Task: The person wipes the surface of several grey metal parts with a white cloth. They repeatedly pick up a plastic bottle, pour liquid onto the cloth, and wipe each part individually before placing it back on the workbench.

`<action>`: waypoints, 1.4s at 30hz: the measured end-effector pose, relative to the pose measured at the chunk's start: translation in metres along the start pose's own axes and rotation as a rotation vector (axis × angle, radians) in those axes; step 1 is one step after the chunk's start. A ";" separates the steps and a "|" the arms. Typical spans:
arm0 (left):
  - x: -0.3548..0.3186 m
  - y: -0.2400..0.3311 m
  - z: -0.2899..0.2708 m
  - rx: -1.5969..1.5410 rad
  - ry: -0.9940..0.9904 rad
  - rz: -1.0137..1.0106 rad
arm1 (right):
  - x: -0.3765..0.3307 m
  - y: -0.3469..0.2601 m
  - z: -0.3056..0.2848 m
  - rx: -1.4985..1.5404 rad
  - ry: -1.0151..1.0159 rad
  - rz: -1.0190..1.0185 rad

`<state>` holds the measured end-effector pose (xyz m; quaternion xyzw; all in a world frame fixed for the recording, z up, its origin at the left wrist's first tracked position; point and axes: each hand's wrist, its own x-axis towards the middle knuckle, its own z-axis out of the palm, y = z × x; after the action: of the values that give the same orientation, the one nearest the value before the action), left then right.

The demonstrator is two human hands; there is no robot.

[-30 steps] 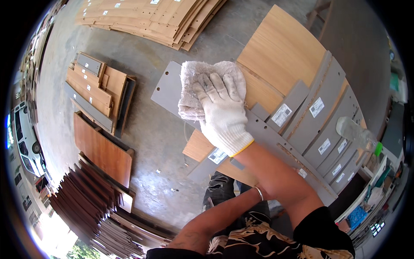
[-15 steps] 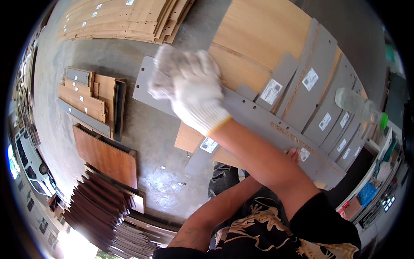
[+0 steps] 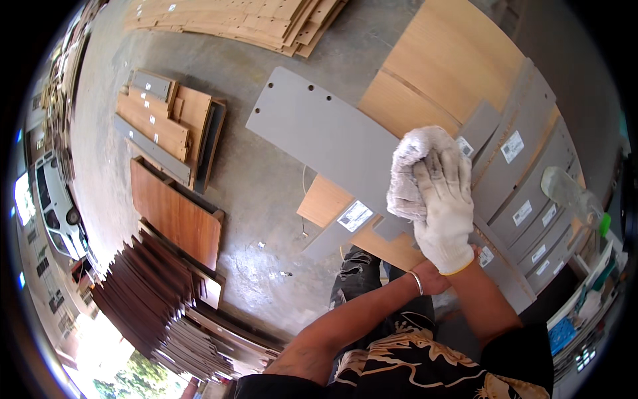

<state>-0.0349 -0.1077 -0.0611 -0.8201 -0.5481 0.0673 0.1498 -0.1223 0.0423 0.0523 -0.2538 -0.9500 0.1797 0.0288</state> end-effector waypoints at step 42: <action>0.014 0.032 0.003 -2.209 0.133 -0.165 | 0.212 -0.098 0.068 -0.276 0.048 -0.200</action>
<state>-0.0021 -0.1058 -0.0733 -0.4654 -0.3505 -0.5129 -0.6305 -0.3633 0.0453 0.0159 -0.1637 -0.9852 0.0377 0.0339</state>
